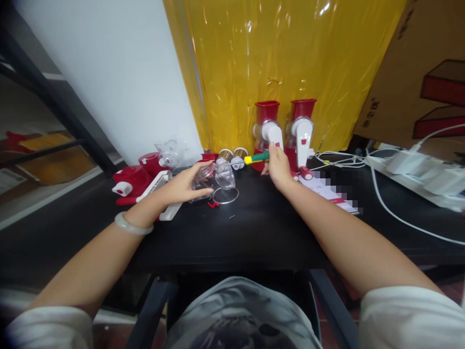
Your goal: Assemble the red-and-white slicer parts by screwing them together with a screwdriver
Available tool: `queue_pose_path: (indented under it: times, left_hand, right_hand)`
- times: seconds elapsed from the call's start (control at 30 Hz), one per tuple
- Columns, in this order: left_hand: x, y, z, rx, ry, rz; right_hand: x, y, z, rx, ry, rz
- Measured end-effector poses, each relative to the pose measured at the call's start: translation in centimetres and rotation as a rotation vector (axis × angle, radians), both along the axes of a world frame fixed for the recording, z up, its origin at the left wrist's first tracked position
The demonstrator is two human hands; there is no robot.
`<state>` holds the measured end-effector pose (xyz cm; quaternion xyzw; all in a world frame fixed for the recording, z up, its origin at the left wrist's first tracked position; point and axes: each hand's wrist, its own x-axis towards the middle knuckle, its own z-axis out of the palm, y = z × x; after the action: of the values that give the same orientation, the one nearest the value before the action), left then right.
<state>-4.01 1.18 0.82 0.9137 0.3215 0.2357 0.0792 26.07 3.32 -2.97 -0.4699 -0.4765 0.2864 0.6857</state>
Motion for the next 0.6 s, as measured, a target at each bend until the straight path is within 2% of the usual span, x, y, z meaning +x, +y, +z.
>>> queue_pose_path:
  times: [0.13,0.27,0.6]
  left_hand:
    - [0.0,0.03,-0.01,0.003,-0.002,-0.002]
    - [-0.01,0.15,-0.07,0.003,-0.003,-0.012]
    - [0.12,-0.15,0.06,0.019,0.006,0.007]
  right_hand:
    - [-0.01,0.05,-0.11,-0.043,0.096,0.069]
    - [-0.12,0.03,-0.08,-0.03,0.138,0.075]
    - [-0.26,-0.04,-0.06,0.03,0.065,0.051]
